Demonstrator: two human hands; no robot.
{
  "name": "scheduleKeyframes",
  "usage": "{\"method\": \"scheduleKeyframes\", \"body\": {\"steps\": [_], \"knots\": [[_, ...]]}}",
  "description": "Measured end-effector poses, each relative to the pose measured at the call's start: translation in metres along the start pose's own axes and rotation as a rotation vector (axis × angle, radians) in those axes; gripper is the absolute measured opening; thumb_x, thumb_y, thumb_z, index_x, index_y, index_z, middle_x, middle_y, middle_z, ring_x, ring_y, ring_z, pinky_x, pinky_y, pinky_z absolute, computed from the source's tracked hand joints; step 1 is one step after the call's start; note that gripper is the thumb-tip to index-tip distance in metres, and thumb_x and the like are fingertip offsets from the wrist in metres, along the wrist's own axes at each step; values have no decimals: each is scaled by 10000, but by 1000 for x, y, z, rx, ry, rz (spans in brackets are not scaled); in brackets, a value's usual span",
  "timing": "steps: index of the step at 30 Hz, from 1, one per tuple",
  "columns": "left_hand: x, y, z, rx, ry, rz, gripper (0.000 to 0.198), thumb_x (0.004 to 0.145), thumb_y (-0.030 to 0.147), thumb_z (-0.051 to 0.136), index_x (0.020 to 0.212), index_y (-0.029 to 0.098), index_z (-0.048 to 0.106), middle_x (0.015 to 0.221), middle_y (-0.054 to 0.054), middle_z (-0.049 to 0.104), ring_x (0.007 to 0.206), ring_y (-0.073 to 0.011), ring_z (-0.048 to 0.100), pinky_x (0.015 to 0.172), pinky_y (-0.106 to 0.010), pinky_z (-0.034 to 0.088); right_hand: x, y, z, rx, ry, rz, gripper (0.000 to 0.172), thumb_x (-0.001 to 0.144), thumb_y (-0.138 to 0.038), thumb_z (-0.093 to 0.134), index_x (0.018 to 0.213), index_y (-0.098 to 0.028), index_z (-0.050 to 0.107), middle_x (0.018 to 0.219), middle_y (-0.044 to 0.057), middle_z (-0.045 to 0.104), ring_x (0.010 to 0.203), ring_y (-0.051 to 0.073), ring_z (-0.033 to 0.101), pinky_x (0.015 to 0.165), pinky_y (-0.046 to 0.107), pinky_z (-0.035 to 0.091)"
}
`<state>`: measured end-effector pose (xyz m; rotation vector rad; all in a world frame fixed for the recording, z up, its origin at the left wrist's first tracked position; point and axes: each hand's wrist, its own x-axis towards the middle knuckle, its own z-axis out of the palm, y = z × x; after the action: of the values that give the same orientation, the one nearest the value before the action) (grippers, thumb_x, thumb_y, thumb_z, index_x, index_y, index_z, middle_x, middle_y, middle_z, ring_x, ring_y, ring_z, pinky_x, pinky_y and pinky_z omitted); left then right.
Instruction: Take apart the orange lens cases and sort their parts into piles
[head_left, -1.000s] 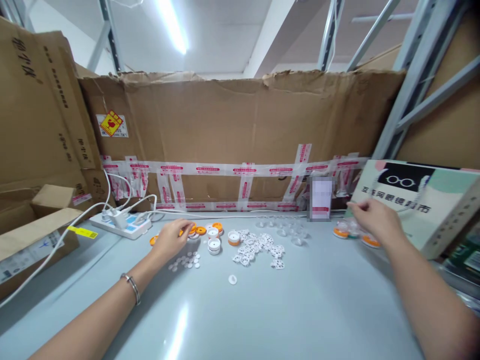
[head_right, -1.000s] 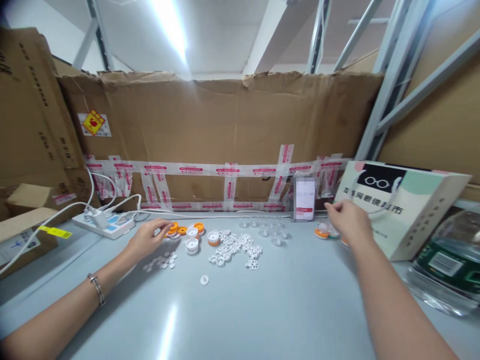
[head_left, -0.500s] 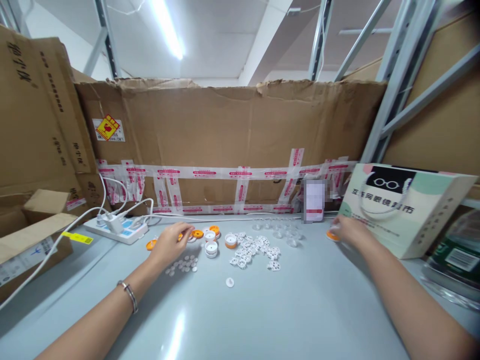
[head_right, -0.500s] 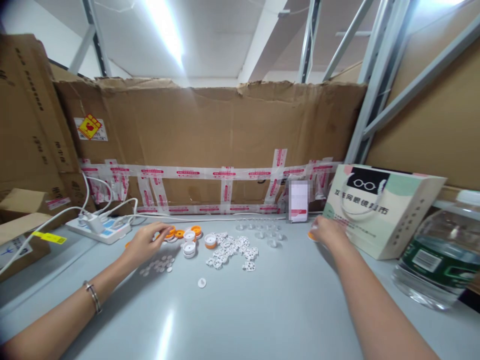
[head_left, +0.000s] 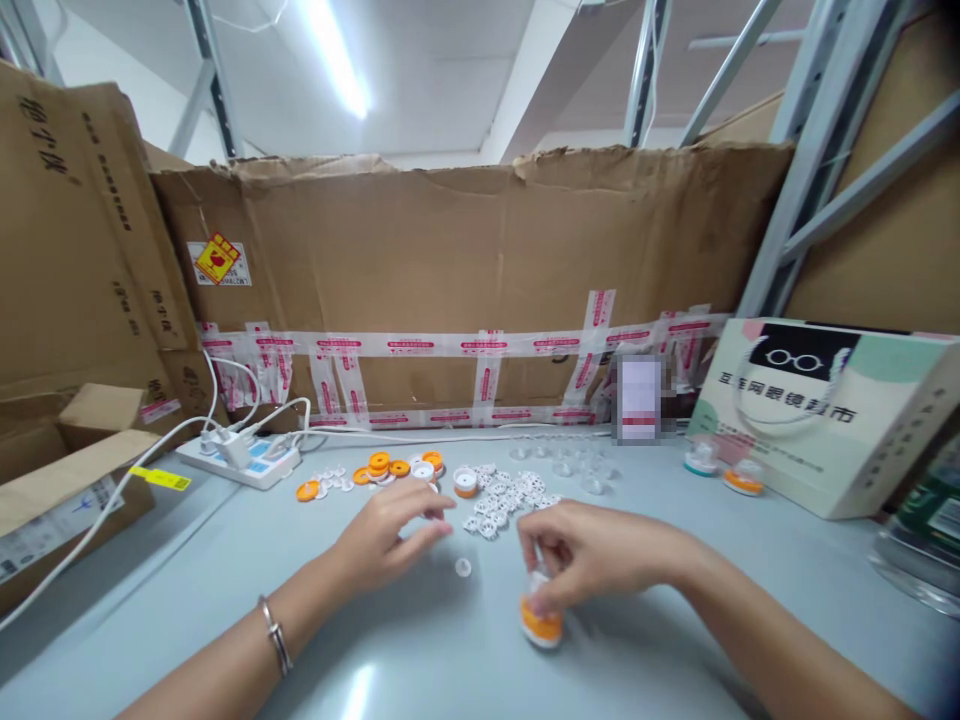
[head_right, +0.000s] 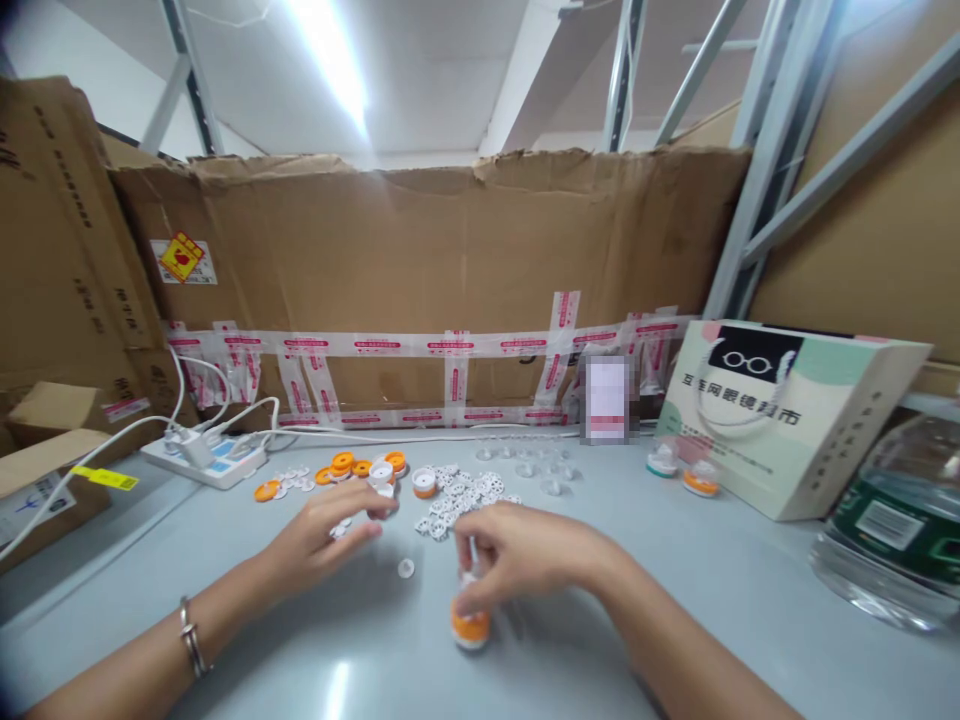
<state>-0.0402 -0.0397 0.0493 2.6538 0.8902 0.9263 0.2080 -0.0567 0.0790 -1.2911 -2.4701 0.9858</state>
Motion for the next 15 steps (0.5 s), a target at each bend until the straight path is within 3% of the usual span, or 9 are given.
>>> {"method": "scheduleKeyframes", "body": {"steps": [2, 4, 6, 9, 12, 15], "knots": [[-1, 10, 9, -30, -153, 6, 343, 770, 469, 554, 959, 184, 572, 836, -43, 607, 776, -169, 544, 699, -271, 411, 13, -7, 17, 36, 138, -40, 168, 620, -265, 663, 686, -192, 527, 525, -70, 480, 483, 83, 421, 429, 171, 263], [-1, 17, 20, -54, -229, -69, 471, 638, 533, 654, 936, 181, 557, 826, -36, 591, 734, -165, 528, 652, -255, 401, 25, -7, 31, 100, 239, -16, 190, 643, -261, 643, 690, -191, 473, 502, -81, 452, 474, 79, 407, 433, 172, 255], [-1, 20, 32, -76, -213, -188, 500, 575, 535, 696, 876, 170, 536, 802, -28, 573, 689, -155, 508, 606, -239, 384, 33, -5, 41, 173, 273, 19, 214, 662, -273, 627, 683, -195, 428, 472, -94, 414, 451, 75, 384, 422, 173, 241], [-1, 22, 45, -106, -113, -304, 380, 598, 423, 722, 763, 168, 493, 755, -11, 549, 658, -142, 483, 584, -228, 362, 37, -6, 50, 223, 290, 34, 208, 685, -263, 598, 676, -201, 400, 440, -105, 384, 423, 70, 363, 410, 172, 226], [-1, 21, 49, -132, -61, -324, 228, 639, 215, 679, 720, 173, 470, 742, -1, 538, 654, -132, 480, 586, -221, 354, 38, -9, 56, 201, 310, 19, 187, 679, -234, 595, 673, -200, 412, 444, -104, 394, 431, 71, 381, 417, 171, 236], [0, 19, 49, -147, -58, -314, 173, 645, 140, 632, 719, 172, 479, 740, 0, 537, 651, -128, 478, 583, -216, 352, 38, -9, 58, 184, 335, 16, 190, 671, -232, 602, 668, -198, 415, 459, -99, 400, 446, 72, 394, 427, 171, 250]]}}
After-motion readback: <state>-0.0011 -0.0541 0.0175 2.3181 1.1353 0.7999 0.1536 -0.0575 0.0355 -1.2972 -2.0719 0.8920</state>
